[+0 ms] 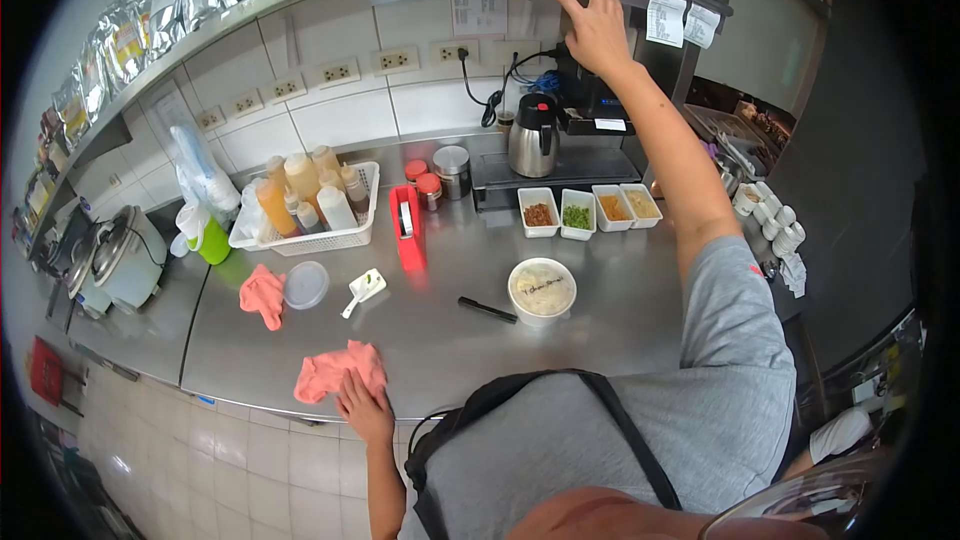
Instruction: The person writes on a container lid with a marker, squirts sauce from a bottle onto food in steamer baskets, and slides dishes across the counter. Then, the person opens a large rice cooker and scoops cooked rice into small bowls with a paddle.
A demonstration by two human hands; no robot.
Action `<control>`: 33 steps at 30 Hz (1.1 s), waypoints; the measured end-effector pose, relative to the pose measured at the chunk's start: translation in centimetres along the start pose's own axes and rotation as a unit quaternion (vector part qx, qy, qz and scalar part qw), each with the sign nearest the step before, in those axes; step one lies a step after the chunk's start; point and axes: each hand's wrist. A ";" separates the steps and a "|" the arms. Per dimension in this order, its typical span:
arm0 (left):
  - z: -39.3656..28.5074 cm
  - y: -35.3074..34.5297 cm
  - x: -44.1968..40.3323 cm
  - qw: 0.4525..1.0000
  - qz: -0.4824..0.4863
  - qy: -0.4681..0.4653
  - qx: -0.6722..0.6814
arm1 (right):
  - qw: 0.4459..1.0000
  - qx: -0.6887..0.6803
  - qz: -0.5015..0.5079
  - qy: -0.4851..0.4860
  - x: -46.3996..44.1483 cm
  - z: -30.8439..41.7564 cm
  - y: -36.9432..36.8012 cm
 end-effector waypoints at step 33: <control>-3.5 -2.6 -4.9 0.951 0.140 -0.271 0.058 | 0.943 0.069 0.302 0.120 -8.7 -23.1 -7.7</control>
Point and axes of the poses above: each hand's wrist, its own x-axis away from the middle knuckle, its own y-axis out of the back of the hand, z = x × y, and after that the axes turned 2 degrees about y, right-handed
